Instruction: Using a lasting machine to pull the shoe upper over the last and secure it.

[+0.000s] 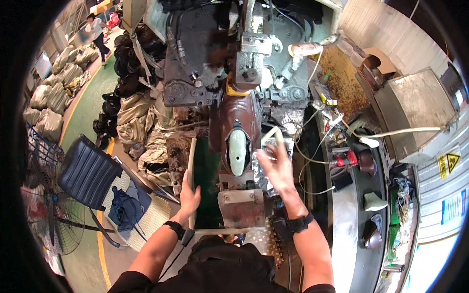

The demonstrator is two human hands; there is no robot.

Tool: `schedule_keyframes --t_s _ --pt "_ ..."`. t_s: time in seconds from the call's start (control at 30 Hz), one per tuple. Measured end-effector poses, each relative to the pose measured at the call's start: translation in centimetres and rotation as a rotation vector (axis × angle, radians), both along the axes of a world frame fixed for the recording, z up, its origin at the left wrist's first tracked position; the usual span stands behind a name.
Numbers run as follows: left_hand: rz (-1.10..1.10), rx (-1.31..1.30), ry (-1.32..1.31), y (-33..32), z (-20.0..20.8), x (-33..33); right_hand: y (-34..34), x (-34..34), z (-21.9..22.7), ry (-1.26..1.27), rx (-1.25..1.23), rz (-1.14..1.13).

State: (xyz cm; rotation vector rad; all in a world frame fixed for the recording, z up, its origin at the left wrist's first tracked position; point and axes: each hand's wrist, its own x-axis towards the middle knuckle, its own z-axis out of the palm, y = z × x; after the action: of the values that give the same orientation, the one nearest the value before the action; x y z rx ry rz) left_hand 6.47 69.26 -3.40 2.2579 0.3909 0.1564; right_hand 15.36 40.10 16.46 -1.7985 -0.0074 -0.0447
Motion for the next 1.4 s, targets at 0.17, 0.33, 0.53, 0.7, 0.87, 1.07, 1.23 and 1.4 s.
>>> schedule_keyframes --t_s 0.17,0.33,0.53,0.7,0.87,1.07,1.23,1.4 --pt "0.029 -0.334 -0.31 0.7 1.7 -0.6 8.1 0.2 3.4 -0.254 -0.373 0.148" --pt "0.017 -0.616 -0.463 -0.5 6.9 -0.6 8.2 1.1 1.3 -0.423 -0.403 0.01" --pt "-0.011 -1.169 -0.349 -1.5 14.9 2.2 4.6 -3.4 3.8 -0.239 -0.11 -0.058" --pt "0.065 -1.58 -0.203 -3.8 19.6 5.3 0.1 -10.3 11.1 -0.037 0.587 0.004" --pt "-0.668 -1.841 -0.195 -8.5 26.0 2.3 -4.6 -18.5 7.1 0.217 1.053 -0.146" --pt "-0.826 -1.677 -0.058 -13.8 26.3 -0.4 -4.5 -25.6 4.0 0.259 0.78 -0.35" --pt "-0.913 -1.906 0.576 -19.4 29.5 -1.2 -7.1 -31.1 3.7 0.318 1.175 -0.645" --pt "-1.122 -1.328 0.041 -27.7 27.0 -4.9 -11.3 -35.3 4.1 0.254 1.117 -0.678"
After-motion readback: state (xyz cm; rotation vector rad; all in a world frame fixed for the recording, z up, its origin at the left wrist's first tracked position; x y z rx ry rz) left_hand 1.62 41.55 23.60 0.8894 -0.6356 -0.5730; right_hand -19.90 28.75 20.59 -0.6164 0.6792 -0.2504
